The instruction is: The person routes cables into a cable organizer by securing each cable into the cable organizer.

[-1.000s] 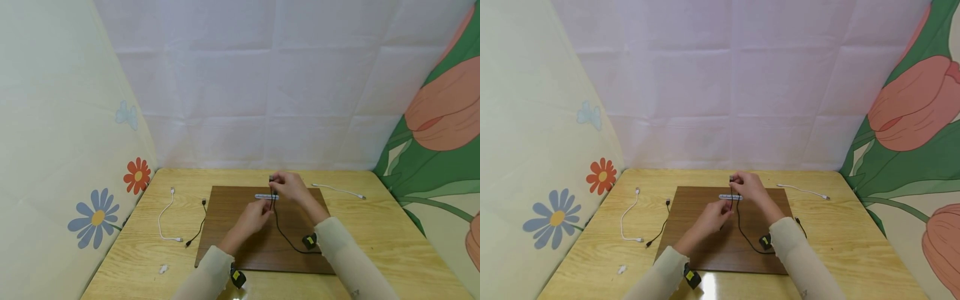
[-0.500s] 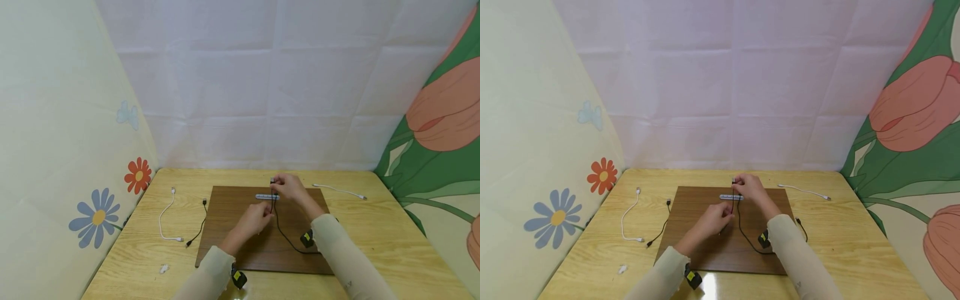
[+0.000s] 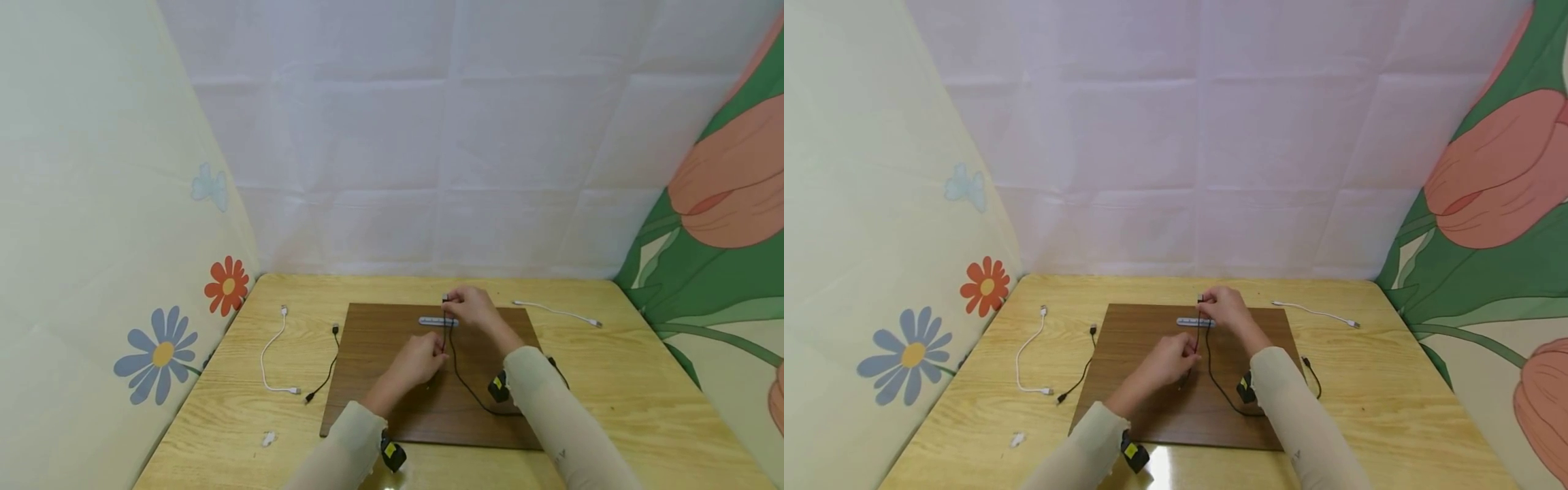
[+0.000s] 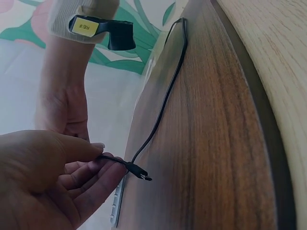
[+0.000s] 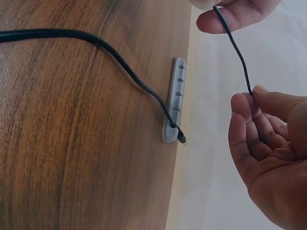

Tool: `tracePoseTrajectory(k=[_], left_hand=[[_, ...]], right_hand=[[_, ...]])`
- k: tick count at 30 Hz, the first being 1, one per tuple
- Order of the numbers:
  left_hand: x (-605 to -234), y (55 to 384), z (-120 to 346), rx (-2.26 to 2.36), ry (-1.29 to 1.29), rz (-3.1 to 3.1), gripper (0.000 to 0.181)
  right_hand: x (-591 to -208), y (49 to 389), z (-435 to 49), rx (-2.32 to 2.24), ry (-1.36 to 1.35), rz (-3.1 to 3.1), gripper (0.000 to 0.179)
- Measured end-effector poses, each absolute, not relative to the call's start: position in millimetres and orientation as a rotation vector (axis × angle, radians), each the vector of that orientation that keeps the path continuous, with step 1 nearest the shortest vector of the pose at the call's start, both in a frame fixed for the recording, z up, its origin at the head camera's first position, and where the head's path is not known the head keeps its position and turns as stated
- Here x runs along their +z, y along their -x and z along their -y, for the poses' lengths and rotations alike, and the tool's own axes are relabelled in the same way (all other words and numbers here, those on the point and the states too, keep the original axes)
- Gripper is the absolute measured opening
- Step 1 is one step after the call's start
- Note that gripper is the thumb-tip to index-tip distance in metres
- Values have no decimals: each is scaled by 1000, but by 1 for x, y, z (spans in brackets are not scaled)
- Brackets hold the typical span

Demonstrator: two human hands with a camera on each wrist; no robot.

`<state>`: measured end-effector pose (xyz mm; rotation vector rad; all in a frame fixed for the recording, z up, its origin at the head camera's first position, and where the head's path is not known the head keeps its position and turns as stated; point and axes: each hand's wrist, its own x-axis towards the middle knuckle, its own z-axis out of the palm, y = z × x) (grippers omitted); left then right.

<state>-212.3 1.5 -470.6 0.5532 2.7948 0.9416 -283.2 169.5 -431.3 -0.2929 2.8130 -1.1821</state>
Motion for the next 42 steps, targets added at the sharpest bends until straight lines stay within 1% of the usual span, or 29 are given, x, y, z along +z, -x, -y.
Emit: tracePoseTrajectory(k=[6, 12, 19, 30, 42], left_hand=[[-470, 213, -3, 964, -527, -2756, 10], [-469, 215, -3, 932, -517, -2736, 13], [-468, 218, -3, 952, -489, -2670, 10], [-467, 221, -6, 862, -466, -2682, 18], [-474, 225, -8, 1101, -367, -2507, 22]], right_hand=[[-437, 288, -170, -1169, 285, -2809, 16], [-444, 293, -171, -1172, 281, -2801, 19], [-451, 297, -170, -1135, 286, -2807, 18], [-456, 300, -169, -1112, 285, -2832, 14], [-458, 301, -168, -1083, 279, -2839, 12]])
